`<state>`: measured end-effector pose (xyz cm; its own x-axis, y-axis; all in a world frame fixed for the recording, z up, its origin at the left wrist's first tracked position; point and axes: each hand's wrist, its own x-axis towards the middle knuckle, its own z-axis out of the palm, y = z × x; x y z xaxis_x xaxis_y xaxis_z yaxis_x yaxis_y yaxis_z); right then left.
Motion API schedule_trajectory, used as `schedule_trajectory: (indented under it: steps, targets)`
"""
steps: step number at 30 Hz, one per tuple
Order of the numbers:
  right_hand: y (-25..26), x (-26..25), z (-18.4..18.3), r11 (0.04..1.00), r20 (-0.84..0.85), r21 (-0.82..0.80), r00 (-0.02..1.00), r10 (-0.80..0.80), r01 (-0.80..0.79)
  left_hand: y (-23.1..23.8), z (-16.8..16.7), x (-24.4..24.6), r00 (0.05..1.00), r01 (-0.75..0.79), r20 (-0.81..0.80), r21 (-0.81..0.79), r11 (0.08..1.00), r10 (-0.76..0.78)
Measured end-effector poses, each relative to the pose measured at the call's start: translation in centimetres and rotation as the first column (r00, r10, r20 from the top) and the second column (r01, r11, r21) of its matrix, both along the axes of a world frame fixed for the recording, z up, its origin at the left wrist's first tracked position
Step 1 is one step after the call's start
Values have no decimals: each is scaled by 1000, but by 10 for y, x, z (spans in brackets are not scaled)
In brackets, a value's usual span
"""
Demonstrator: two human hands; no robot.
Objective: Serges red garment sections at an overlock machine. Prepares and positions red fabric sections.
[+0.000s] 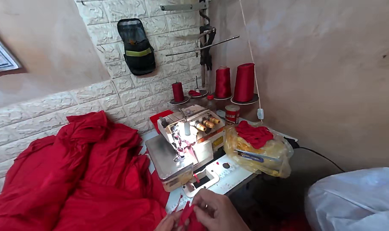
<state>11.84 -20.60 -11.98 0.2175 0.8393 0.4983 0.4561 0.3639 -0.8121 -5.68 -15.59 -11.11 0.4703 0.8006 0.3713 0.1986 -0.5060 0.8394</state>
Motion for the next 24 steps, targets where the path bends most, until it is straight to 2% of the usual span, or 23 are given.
schedule_trajectory:
  steps: [4,6,8,10,11,12,13,14,15,16,17,18,20,21,23,24]
  targets:
    - [0,-15,4,980,128,193,991,30,-54,-3,-6,10,978,-207,49,85,975,203]
    - [1,-21,4,981,216,188,972,-96,55,-3,-7,17,955,-280,161,209,937,249]
    - [8,-17,0,968,281,132,928,-245,215,-1,-9,18,941,-258,298,336,906,158]
    - [18,-6,-10,952,264,127,916,-304,279,-1,-9,18,915,-204,401,365,909,44]
    - [22,0,-16,963,182,118,948,-261,242,-1,-9,17,894,-169,449,330,929,3]
    - [24,4,-20,983,21,110,988,-150,147,-2,-8,16,860,-135,510,245,960,-10]
    - [25,5,-24,991,-221,135,975,25,6,-4,-7,15,805,-95,593,100,991,17]
    - [25,5,-26,973,-488,180,846,213,-141,-5,-5,14,725,-24,684,-85,996,75]
    - [23,3,-27,940,-705,224,623,338,-256,-5,-2,12,640,81,755,-251,965,142]
    - [22,3,-28,900,-814,257,424,398,-351,-5,0,9,562,197,801,-372,907,206]
    - [19,1,-30,858,-843,277,318,433,-433,-4,2,5,506,315,827,-440,841,243]
    - [16,1,-32,806,-824,284,297,482,-519,-4,3,2,475,422,845,-465,778,248]
    - [15,-2,-35,703,-721,237,363,590,-670,-2,1,1,455,595,874,-441,672,171]
    - [17,-3,-38,637,-666,228,359,654,-737,-1,-1,4,459,648,881,-422,634,117]
    - [23,-3,-38,518,-565,228,321,760,-824,-1,-5,11,499,645,861,-441,624,93]
    - [24,-2,-36,509,-538,227,329,776,-830,-2,-5,12,530,602,838,-480,639,130]
